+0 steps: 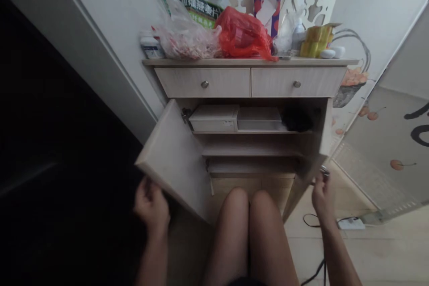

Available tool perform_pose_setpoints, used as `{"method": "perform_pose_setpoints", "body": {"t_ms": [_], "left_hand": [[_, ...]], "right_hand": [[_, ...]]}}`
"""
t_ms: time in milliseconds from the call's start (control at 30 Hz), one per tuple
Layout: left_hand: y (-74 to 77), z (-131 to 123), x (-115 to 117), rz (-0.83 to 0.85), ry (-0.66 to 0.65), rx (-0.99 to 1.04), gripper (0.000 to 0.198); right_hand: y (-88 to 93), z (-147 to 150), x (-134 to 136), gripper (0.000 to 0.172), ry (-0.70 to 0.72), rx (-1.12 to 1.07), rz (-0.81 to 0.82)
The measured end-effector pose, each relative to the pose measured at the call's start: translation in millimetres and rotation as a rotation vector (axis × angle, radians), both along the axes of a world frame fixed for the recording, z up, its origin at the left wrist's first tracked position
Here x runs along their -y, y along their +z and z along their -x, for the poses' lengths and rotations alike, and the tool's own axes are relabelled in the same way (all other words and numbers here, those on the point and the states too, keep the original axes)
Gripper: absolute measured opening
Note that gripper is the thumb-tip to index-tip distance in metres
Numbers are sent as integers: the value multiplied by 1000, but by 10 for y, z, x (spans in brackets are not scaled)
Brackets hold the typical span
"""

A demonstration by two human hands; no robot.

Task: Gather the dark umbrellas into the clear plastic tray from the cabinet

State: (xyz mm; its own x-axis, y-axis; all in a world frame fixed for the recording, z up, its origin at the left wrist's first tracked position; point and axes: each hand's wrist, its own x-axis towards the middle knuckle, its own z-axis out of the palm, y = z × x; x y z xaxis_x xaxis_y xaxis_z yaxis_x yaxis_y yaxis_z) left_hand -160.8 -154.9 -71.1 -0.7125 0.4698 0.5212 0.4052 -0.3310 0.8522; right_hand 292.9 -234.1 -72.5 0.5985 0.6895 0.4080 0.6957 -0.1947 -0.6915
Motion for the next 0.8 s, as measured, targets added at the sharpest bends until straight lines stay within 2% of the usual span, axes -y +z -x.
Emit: {"method": "perform_pose_setpoints", "body": {"t_ms": [67,133,233,300,400,500,633,800], "left_hand": [[-54,-308,-87,22,-131,-51,49],[-56,-623,-252,47,-303,-101,44],[13,-1085,-607,88,-522,-194,35],[93,-1371,-875,125,-597,-277,27],[219,-1730,-1248,197,-623,-427,18],[287,-1971,-1537,220,-599,-524,18],[253,-2143,-1797,216,-577,-554,20],[162,-2229,-2000,227,-566,-560,22]], "right_hand": [[43,227,-204,53,76,-88,-35],[101,421,-456,49,164,-72,24],[198,674,-880,45,226,49,178],[271,827,-1165,41,238,103,235],[377,1016,-1557,36,250,150,263],[433,1123,-1876,35,250,201,260],[421,1156,-2190,33,253,253,240],[392,1181,-2470,38,232,252,230]]}}
